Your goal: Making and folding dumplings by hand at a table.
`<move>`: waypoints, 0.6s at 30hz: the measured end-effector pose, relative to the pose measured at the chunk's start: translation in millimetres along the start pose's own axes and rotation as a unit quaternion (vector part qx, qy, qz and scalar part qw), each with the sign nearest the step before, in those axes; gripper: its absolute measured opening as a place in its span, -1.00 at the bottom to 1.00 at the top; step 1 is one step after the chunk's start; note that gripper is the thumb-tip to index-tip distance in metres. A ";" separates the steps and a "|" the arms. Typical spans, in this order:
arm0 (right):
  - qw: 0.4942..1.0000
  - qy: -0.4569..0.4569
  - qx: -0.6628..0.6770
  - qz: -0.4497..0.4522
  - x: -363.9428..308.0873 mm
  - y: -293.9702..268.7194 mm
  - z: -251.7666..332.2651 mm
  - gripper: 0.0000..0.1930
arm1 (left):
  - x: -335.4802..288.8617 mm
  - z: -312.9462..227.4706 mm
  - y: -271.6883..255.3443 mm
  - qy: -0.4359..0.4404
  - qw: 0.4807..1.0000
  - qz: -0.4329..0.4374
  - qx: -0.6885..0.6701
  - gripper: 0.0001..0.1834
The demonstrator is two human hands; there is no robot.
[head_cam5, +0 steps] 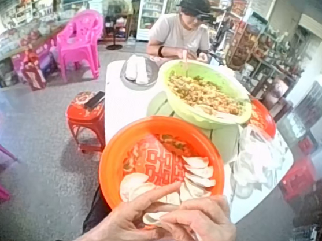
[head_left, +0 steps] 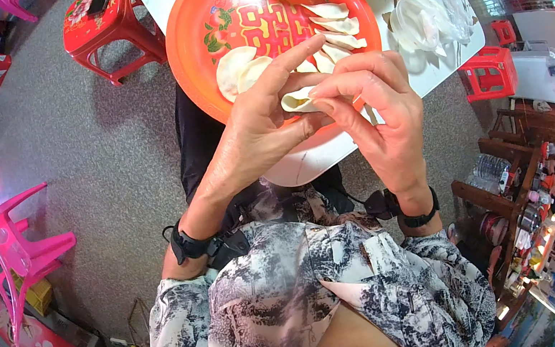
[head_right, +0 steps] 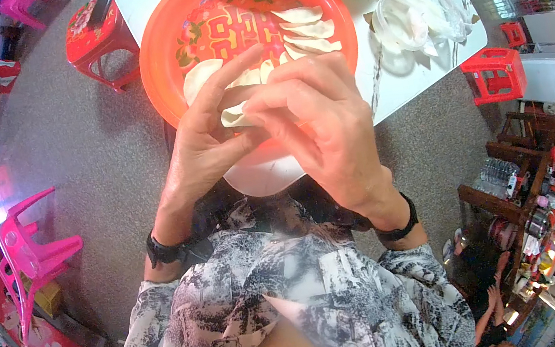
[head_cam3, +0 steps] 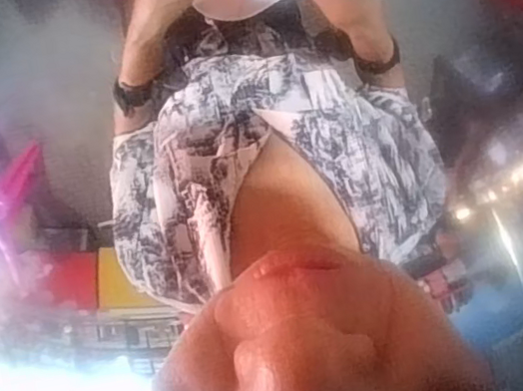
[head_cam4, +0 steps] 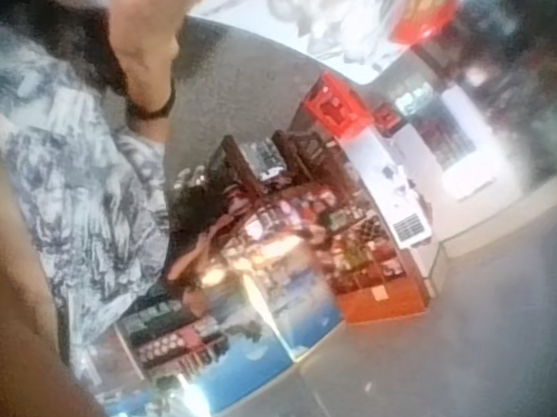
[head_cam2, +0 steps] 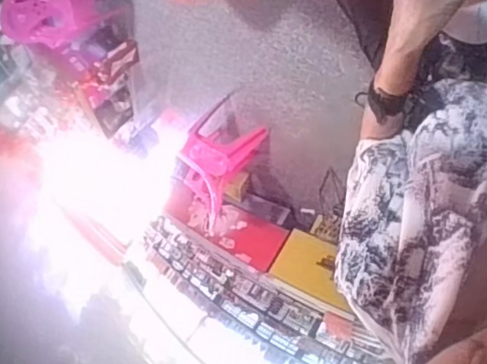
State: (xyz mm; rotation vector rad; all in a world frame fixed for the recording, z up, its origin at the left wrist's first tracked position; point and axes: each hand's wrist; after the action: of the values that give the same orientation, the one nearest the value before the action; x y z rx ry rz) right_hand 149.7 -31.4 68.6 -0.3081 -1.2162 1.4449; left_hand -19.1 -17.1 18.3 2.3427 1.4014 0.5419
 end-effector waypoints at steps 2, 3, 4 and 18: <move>1.000 0.003 -0.022 0.007 4.0 -5.3 4.1 -0.70 | -1.4 1.4 -1.2 0.000 1.000 -0.005 0.003 -0.20; 1.000 0.003 -0.023 0.007 3.9 -6.0 3.6 -0.70 | -1.5 1.9 -1.0 0.009 1.000 -0.005 0.006 -0.20; 0.999 -0.002 -0.028 0.018 3.7 -6.6 2.7 -0.68 | -1.6 2.3 -1.0 0.017 1.000 -0.006 0.008 -0.20; 0.999 -0.008 -0.045 0.027 4.4 2.1 9.0 -0.76 | -2.3 -4.6 0.9 0.021 0.996 0.004 0.087 -0.20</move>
State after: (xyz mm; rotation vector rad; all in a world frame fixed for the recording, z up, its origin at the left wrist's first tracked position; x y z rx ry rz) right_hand 140.3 -31.6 72.7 -0.3943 -1.2967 1.4445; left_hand -21.7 -19.1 22.3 2.4864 1.5152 0.4917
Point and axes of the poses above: each hand's wrist, its own x-axis towards the middle knuckle, its own y-axis out of the palm, z = x × y, and after that the axes turned 14 degrees about -x, right-handed
